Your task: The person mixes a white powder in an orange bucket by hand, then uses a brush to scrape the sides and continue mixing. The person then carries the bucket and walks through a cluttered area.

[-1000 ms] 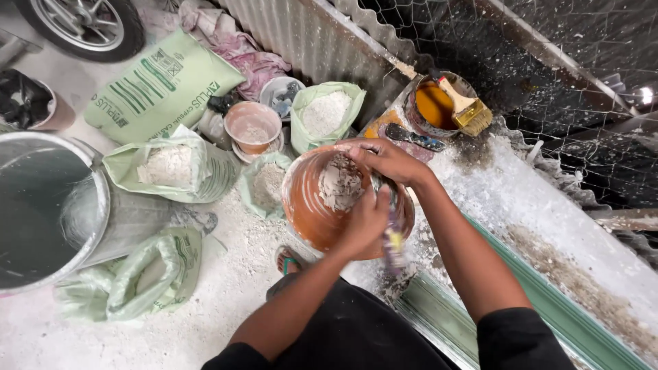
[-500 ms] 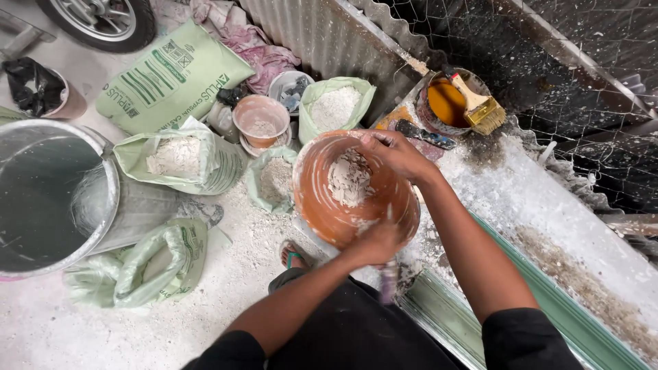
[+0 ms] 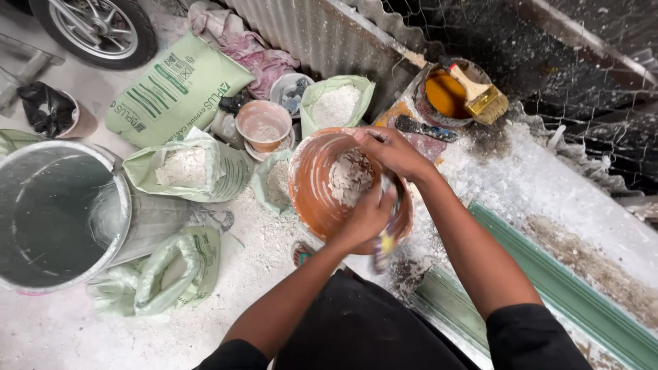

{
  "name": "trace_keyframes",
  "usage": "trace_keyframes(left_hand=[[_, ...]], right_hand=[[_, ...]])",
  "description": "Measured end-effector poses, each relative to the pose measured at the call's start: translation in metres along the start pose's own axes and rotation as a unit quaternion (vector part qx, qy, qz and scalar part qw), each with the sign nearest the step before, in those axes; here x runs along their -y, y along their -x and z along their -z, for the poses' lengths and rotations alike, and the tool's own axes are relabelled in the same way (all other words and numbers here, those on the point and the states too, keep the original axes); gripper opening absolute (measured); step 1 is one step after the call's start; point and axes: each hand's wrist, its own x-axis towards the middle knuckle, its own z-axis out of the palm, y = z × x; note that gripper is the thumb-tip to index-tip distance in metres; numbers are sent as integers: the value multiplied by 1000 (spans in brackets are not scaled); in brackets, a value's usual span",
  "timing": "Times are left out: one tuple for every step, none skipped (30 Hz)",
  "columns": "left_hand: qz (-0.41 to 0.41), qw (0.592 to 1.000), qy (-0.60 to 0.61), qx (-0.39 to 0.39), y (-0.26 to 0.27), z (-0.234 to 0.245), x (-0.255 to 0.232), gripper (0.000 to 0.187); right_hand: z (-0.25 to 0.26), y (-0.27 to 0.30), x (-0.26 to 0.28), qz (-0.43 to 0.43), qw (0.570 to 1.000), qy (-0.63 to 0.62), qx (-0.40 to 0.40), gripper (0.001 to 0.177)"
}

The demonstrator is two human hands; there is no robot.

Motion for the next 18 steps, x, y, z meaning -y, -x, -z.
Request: trace_keyframes(left_hand=[[2,1000,-1,3,0,-8,-1,52],[-30,992,39,-115,0,-15,-2,50],[-62,967,80,-234,-1,-23,-4,48],[-62,967,82,-233,4,-20,15,48],[-58,982,-149,-102,8,-15,35,49],[-46,928,-368,36,13,-9,54,56],[-45,928,-369,36,15,5,52,56],[7,923,-384,33,16,18,49,48],[57,915,-398,31,17,33,46,41],[57,914,-401,31,36,41,18,41],[18,948,-316,42,56,45,-10,40],[-21,972,-228,51,76,50,-38,41],[-21,972,-230,51,90,49,15,41],[-14,961,-275,17,53,52,20,38],[-10,948,-319,-18,61,63,13,36],[-6,931,-362,-53,43,70,56,34],[2,912,-400,-88,30,74,99,32],[11,891,-436,-122,17,77,137,31]], right_hand=[[-2,-1,1,-2,1000,-2,-1,63],[-4,-2,3,3,1000,10,-3,64],[-4,-3,5,8,1000,26,-4,64],[-4,-1,9,7,1000,26,-3,64],[-5,-1,13,6,998,56,-2,65],[-6,0,18,5,996,86,-1,66],[-8,0,19,6,996,85,0,66],[-10,0,20,-4,996,92,-2,66],[-11,0,21,-13,995,98,-6,67],[-12,-3,23,-12,995,96,-8,67],[-13,-4,23,-19,996,88,-16,67],[-14,-4,23,-25,996,81,-25,67],[-15,-6,22,-24,996,80,-26,67],[-16,-8,21,-24,997,74,-27,66],[-15,-9,22,-23,997,69,-31,65],[-14,-11,20,-20,997,70,-34,65],[-15,-10,16,-14,997,68,-31,64],[-17,-10,12,-7,997,65,-28,63]])
